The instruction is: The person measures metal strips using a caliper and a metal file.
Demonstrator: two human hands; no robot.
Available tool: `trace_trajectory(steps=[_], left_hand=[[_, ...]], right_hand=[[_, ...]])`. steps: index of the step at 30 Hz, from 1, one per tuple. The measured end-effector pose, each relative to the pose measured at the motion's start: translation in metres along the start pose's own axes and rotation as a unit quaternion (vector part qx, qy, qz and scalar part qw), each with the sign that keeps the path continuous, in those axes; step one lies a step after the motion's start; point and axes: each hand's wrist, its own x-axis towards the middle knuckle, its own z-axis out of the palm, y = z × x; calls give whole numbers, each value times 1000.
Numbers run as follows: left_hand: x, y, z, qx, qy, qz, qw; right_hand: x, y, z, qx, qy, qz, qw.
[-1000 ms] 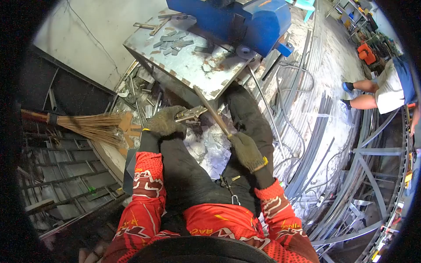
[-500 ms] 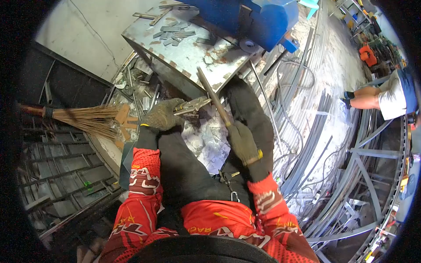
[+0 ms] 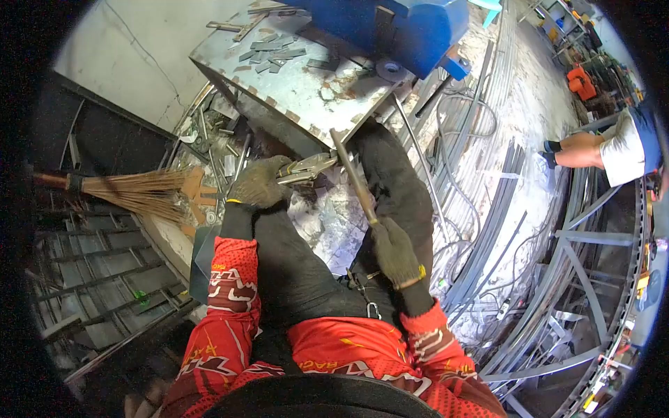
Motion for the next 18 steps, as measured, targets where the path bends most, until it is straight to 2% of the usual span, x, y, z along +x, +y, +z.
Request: trace_trajectory(steps=[2, 4, 5, 7, 8, 9, 11, 12, 14, 18], left_hand=[[2, 0, 2, 4, 10, 6, 1000], [1, 1, 1, -12, 1, -12, 1000], [1, 1, 2, -8, 2, -12, 1000], [2, 3, 0, -17, -12, -25, 999], [2, 2, -3, -13, -34, -38, 999], [4, 2, -5, -14, -30, -36, 999], [5, -2, -5, -24, -46, -18, 998], [4, -1, -6, -30, -44, -20, 998], [4, 2, -11, -39, -60, -17, 997], [8, -8, -3, -54, -56, 19, 997]], right_hand=[[38, -6, 14, -101, -20, -153, 983], [74, -29, 39, -25, -41, -64, 997], [89, -35, 43, -22, -42, -66, 997], [112, -39, 50, -76, -70, -118, 988], [110, -34, 50, -95, -48, -190, 976], [99, -37, 44, -97, -47, -194, 975], [60, -43, 31, -55, -47, -56, 996], [42, -29, 23, -61, -50, -55, 995], [17, -2, 7, -63, -45, 10, 997], [33, -9, 17, -76, -16, -51, 996]])
